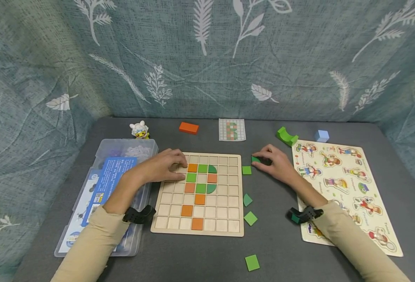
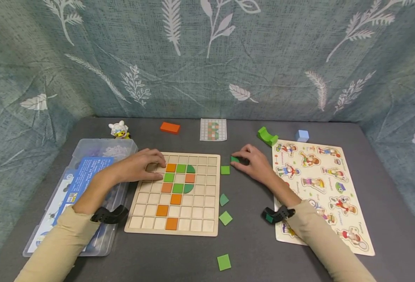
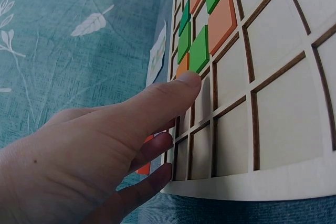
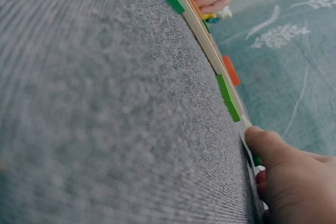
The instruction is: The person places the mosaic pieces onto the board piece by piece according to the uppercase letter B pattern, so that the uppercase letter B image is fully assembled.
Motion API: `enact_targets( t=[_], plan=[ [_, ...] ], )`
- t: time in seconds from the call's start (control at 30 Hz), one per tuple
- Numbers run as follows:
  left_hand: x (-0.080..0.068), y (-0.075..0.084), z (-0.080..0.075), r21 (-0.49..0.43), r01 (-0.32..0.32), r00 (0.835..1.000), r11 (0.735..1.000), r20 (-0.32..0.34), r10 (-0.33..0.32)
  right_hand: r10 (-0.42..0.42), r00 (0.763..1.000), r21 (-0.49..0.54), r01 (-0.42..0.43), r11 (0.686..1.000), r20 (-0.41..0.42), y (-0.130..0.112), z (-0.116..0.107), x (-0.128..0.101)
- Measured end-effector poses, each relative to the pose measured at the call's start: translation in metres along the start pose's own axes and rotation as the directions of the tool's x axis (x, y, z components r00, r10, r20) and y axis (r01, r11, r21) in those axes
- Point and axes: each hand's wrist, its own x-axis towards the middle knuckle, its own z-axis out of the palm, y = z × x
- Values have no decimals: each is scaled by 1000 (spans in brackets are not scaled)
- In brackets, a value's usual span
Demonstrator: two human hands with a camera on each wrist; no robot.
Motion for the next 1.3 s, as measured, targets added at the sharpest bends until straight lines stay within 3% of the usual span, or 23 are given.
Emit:
enact_targets(
  t=[0.13,0.27,0.47,0.63,0.93,1.3],
  plan=[
    [-1,-1,-1,-4,-3,1000,1000,4,3,9,998,26,-7,1000,-55,-8,1,3],
    [-2,-2,0,-1,-10,1000,1000,16,10,-59,996,65,63,996,-67,-41,7,1],
    [-1,-2,0,7,-31,999,999,-8,31,-121,992,23,122,992,-15,-109,28,-7],
    [-1,-1,0,7,-33,999,999,2,33,-105,992,-55,109,993,73,-141,46,-11],
    [-1,-1,1,1,7,1000,1000,26,-7,-78,985,-152,102,983,156,-153,58,-9],
    [-2,0,-1,7,3,1000,1000,17,-4,-74,985,-175,101,979,158,-155,59,-8]
  ],
)
